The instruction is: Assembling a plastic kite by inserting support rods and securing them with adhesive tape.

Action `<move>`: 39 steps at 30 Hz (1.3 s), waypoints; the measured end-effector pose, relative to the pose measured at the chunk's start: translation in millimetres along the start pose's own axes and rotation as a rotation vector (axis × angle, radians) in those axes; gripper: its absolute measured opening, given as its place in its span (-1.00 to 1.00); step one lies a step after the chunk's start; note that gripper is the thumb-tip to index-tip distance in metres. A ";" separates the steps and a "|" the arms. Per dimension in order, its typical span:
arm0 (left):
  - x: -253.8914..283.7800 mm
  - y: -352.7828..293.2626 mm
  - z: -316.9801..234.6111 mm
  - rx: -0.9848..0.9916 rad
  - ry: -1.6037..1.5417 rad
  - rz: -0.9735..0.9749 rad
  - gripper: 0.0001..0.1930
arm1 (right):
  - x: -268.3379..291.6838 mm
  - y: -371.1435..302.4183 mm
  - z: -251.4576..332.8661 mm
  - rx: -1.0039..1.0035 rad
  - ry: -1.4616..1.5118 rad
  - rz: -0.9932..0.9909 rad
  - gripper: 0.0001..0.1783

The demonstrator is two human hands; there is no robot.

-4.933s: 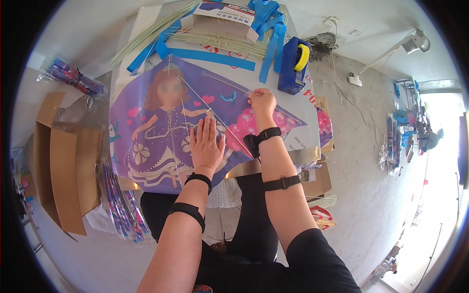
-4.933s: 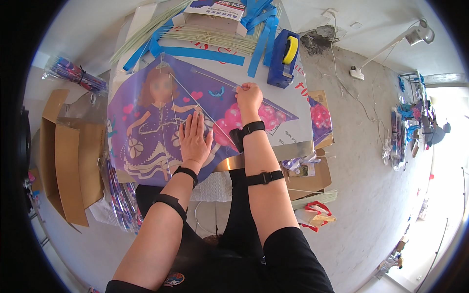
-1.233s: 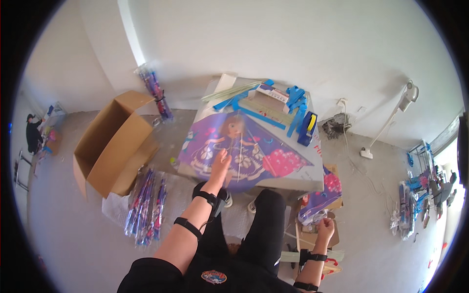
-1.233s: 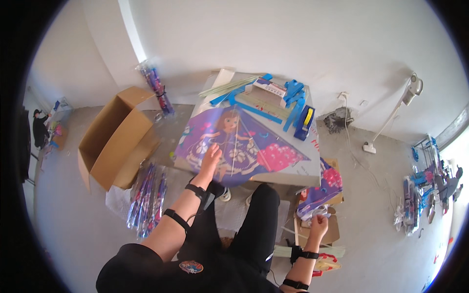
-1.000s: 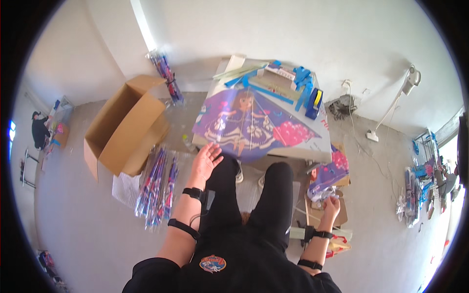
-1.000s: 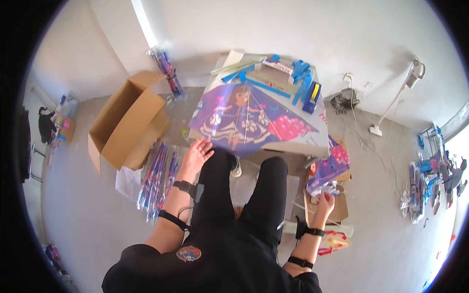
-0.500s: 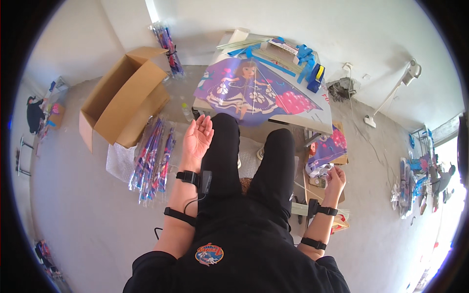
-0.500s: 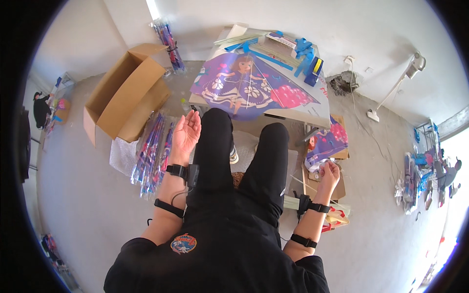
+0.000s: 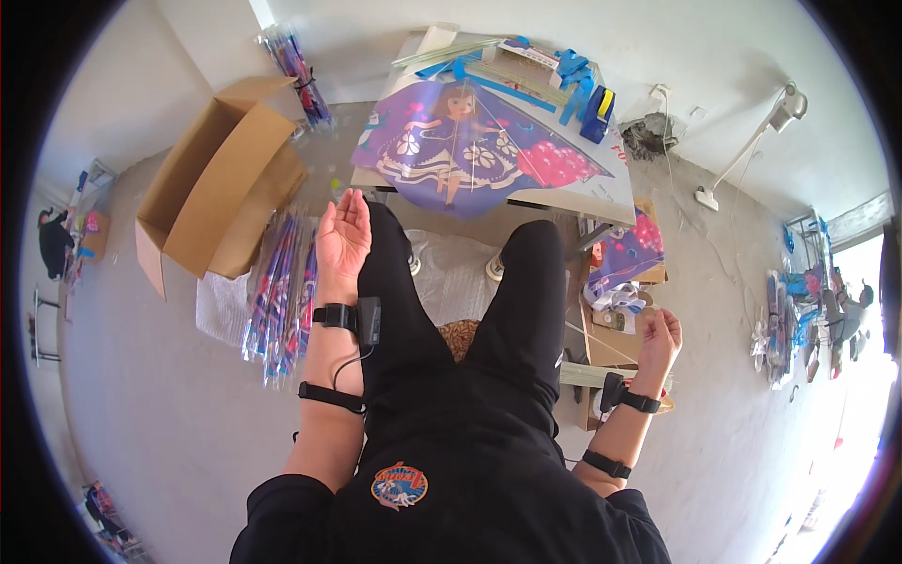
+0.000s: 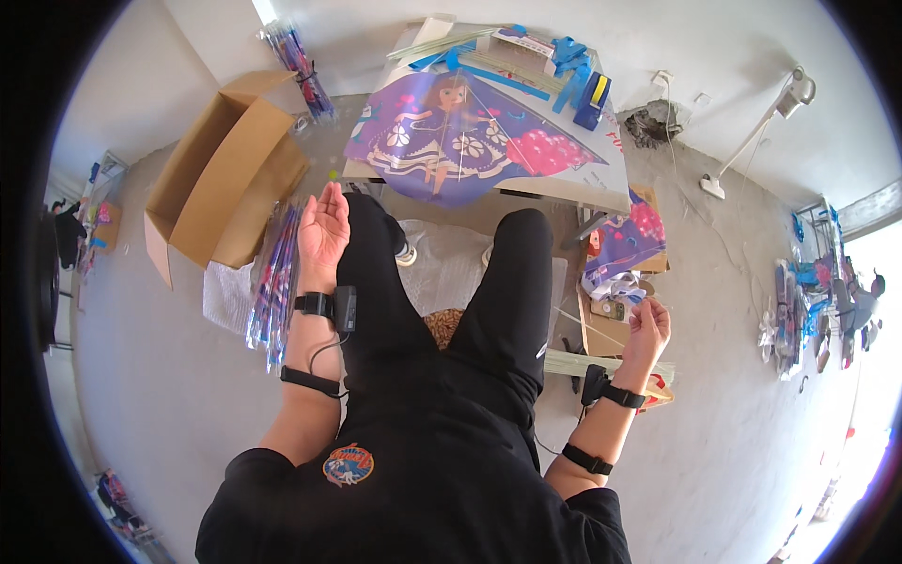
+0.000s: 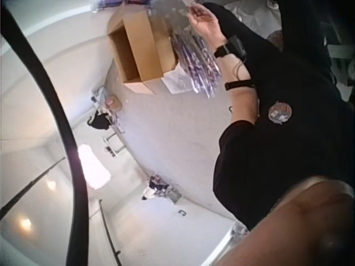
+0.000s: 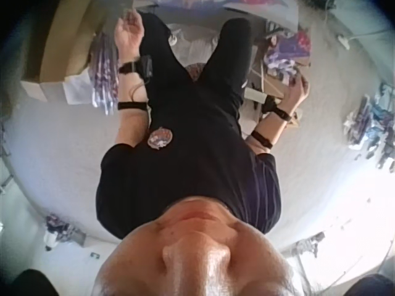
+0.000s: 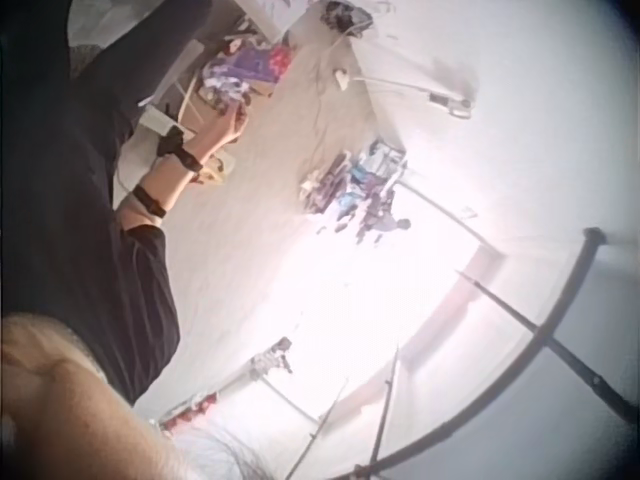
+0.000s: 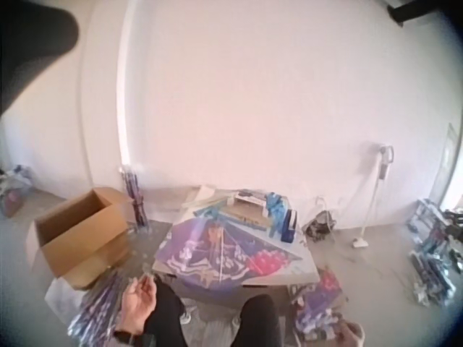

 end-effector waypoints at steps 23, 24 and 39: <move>118.8 41.2 10.5 -0.139 0.389 -0.503 -0.68 | -139.5 34.7 18.1 -0.033 -0.156 0.148 -0.90; 125.0 48.6 17.1 -0.151 0.497 -0.600 -0.67 | -149.3 39.9 16.1 -0.033 -0.216 0.158 -0.90; 120.8 150.2 140.5 -0.004 2.546 0.475 -0.37 | -370.9 199.9 -112.4 0.354 -1.508 0.317 -0.63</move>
Point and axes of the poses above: each hand's wrist, its own y-axis towards the middle knuckle, its own x-axis out of the back of the hand, z = x × y, the point moved 8 cm from there along y, towards the middle knuckle, and after that the axes turned 12 degrees about -x, right-handed, at the moved point
